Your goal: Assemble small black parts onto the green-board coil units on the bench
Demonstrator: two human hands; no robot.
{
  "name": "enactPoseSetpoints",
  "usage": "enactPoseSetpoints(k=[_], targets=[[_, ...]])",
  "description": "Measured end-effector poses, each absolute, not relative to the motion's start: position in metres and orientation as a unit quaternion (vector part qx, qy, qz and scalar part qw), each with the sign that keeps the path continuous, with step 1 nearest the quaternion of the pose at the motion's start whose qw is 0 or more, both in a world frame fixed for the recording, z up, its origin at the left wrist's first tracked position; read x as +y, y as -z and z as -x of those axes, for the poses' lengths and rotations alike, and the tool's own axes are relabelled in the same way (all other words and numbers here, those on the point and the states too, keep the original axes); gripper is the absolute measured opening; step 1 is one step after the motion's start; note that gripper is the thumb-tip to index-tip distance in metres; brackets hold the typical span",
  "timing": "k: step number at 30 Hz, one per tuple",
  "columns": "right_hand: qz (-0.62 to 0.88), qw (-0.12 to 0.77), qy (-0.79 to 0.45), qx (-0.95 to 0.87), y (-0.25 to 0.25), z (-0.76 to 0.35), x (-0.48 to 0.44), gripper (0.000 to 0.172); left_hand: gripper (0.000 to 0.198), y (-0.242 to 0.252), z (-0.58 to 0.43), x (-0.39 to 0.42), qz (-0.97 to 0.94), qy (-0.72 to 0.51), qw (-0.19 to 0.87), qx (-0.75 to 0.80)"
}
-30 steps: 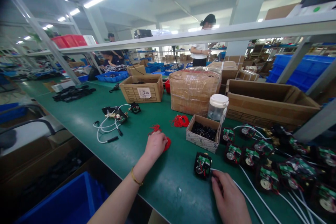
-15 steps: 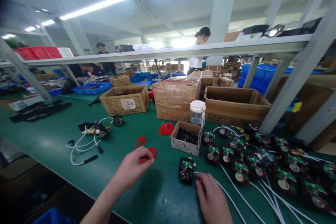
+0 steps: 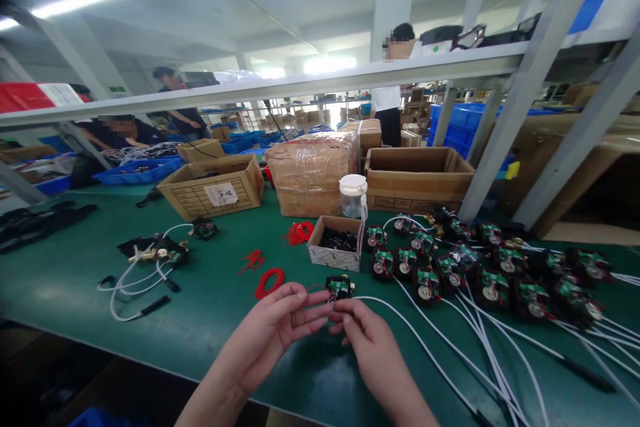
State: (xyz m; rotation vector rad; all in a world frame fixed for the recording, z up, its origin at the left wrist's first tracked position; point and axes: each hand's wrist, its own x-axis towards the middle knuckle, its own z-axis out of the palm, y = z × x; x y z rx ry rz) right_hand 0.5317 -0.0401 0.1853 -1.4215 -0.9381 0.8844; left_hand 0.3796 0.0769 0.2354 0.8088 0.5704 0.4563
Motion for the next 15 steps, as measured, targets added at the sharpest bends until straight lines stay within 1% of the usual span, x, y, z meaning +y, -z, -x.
enactPoseSetpoints(k=[4,6,10,15], targets=[[0.559,0.601,-0.462,-0.336,-0.191,-0.526,-0.043,0.042,0.022,-0.227,-0.386,0.07,-0.333,-0.236,0.873,0.268],[0.547,0.62,-0.478,-0.296,-0.189,-0.525,-0.044,0.045,0.02,-0.226,-0.388,0.066,-0.32,-0.237,0.876,0.271],[0.56,0.648,-0.451,-0.252,-0.182,-0.528,-0.044,0.046,0.019,-0.226,-0.39,0.06,-0.314,-0.221,0.887,0.256],[0.572,0.654,-0.438,-0.232,-0.178,-0.53,-0.042,0.043,0.015,-0.221,-0.389,0.058,-0.34,-0.197,0.883,0.255]])
